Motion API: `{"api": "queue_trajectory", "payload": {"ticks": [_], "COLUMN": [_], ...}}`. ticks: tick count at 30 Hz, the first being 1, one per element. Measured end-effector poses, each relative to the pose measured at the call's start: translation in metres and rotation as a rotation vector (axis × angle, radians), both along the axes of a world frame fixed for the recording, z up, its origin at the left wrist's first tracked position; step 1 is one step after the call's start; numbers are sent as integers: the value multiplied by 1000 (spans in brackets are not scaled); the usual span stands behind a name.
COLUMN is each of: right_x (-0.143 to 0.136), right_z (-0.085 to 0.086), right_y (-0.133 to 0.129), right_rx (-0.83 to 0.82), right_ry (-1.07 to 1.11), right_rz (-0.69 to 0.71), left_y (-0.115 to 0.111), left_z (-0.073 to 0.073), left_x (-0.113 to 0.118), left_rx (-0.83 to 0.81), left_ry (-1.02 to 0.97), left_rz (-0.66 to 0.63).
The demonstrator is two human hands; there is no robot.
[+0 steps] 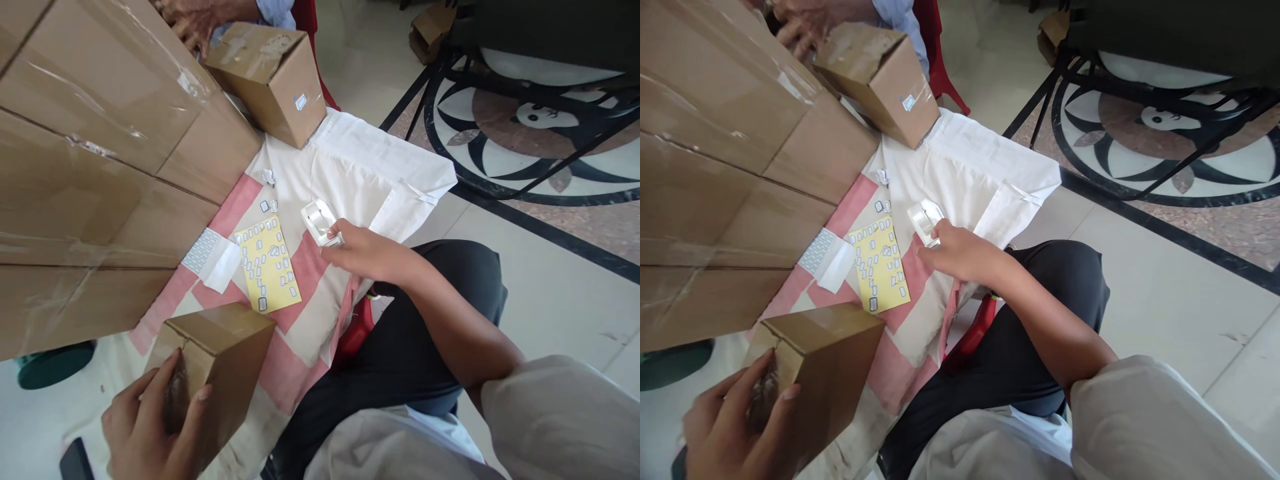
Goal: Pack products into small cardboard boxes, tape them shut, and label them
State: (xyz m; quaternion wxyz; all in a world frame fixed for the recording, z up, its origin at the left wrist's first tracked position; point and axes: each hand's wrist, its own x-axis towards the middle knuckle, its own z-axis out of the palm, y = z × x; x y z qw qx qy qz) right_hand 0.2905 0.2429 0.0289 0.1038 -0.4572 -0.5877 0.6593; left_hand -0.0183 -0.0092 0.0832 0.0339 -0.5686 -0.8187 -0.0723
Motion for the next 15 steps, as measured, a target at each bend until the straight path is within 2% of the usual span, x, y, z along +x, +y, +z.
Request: {"api": "queue_trajectory", "payload": {"ticks": [2,4,7,10,15], "right_x": [-1,-2,-2,1,6], "right_z": [-1,0,5,9,5], "right_y": [-4,-6,-3,2,11], "right_rx": [96,89,-13,-146,-255], "right_ry": [-41,-38,4,65,142], "right_rz": [-33,-51,-68,-46,-22], "left_y": [1,2,2,3,5], "left_z": [1,0,-4,-10,-15], "left_x": [2,3,1,-5,-11], "left_rx": [-11,-6,22,73,145], "left_ry": [17,20,31,57,74], "left_rz": [17,35,51,1,-78]}}
